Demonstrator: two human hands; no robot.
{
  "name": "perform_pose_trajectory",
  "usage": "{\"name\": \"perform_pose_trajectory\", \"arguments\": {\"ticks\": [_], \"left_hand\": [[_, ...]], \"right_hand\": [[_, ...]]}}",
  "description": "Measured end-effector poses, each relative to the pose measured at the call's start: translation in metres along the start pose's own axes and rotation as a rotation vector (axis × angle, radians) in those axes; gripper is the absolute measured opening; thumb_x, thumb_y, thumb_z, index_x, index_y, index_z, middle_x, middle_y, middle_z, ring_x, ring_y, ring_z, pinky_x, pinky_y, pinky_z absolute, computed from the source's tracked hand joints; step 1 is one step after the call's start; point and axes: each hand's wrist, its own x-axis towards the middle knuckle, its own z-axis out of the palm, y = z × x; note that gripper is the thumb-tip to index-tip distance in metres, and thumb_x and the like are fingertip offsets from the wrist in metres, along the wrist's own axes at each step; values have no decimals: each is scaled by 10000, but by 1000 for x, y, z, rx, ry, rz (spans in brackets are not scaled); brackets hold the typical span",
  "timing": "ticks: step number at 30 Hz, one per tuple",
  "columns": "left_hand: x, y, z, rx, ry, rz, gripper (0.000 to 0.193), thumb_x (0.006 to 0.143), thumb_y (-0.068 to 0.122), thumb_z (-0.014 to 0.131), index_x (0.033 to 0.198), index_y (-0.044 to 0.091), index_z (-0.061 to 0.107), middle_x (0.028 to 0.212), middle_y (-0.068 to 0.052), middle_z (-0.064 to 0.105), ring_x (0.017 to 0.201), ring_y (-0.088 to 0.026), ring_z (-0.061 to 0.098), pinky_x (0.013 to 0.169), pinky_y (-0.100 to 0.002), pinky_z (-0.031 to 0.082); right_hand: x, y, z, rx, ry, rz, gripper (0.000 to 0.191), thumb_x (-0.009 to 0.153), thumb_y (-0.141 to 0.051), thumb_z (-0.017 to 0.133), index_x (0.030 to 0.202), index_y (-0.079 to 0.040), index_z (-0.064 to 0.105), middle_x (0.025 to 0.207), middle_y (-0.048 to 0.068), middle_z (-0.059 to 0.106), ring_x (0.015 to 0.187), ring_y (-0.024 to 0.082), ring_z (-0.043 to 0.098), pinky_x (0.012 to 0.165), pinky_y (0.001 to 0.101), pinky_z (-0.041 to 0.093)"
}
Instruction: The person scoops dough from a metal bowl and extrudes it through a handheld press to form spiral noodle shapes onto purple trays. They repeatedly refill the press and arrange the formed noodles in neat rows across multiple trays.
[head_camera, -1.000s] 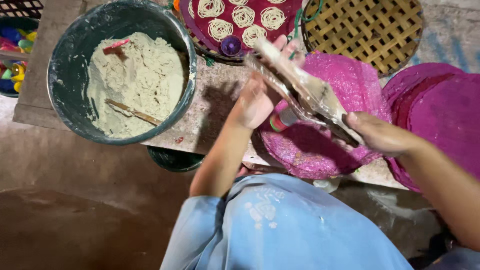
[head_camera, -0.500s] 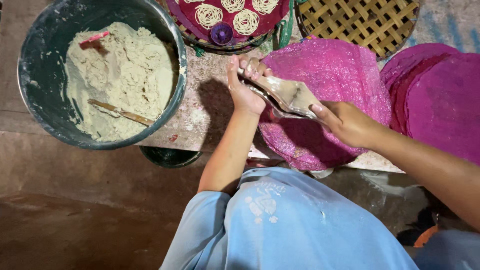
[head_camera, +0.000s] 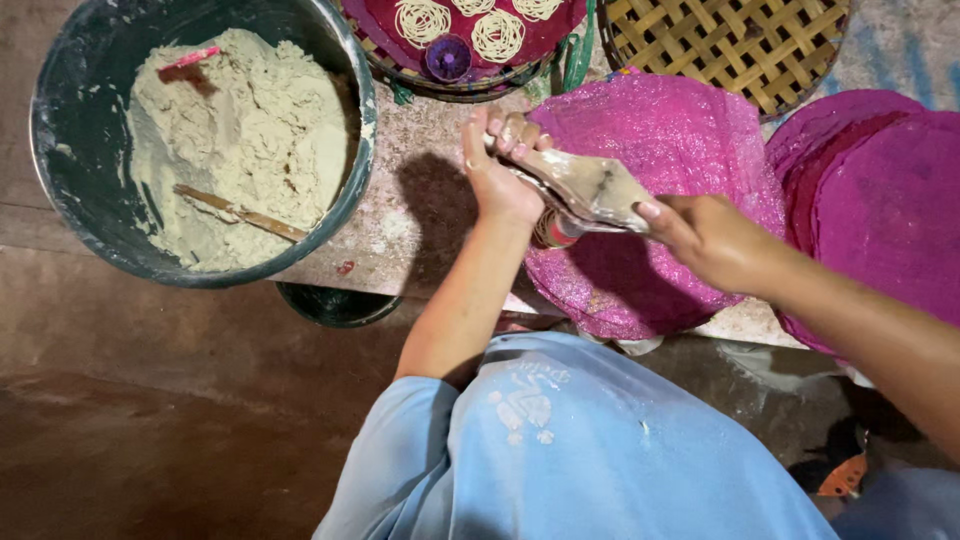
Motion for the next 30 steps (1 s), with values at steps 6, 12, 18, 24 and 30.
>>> {"name": "perform_pose_trajectory", "arguments": {"ticks": [6, 12, 18, 24, 30], "left_hand": [[21, -19, 17, -41, -98, 42, 320, 1003, 364, 547, 741, 225, 429, 629, 100, 384, 559, -67, 370, 664, -295, 368], [24, 10, 15, 229, 32, -182, 547, 979, 601, 266, 964, 125, 534, 739, 10, 573, 610, -104, 441, 664, -297, 378], [13, 10, -51, 1030, 0, -669, 951, 982, 731, -2, 1423, 45, 488, 858, -76, 731, 464, -64, 299, 388, -229, 197], [-22, 16, -70, 1530, -407, -40, 786, 1124, 660, 214, 1651, 101, 49, 972, -96, 777, 1012, -73, 625, 965, -276, 404], [-112, 47, -32, 2316, -651, 450, 836, 974, 367, 590, 1643, 118, 154, 1247, -182, 733, 646, -342, 674, 517, -445, 531]], "right_hand": [[7, 11, -16, -161, 179, 1, 516, 1073, -453, 449, 1144, -7, 698, 738, 244, 646, 695, 399, 654, 694, 523, 497], [18, 24, -12, 79, 223, -129, 454, 1048, -418, 472, 1044, -6, 663, 676, 147, 632, 637, 261, 631, 614, 446, 494], [28, 44, -3, 113, 239, -143, 475, 1080, -433, 459, 966, -6, 635, 651, 131, 563, 630, 241, 551, 605, 431, 454], [44, 57, 9, 214, 306, -189, 494, 1097, -456, 436, 972, -21, 634, 665, 67, 566, 631, 178, 544, 602, 371, 443], [32, 79, 14, 397, 345, -204, 558, 1131, -511, 372, 903, -49, 587, 675, 38, 549, 602, 135, 511, 548, 325, 414]]}}
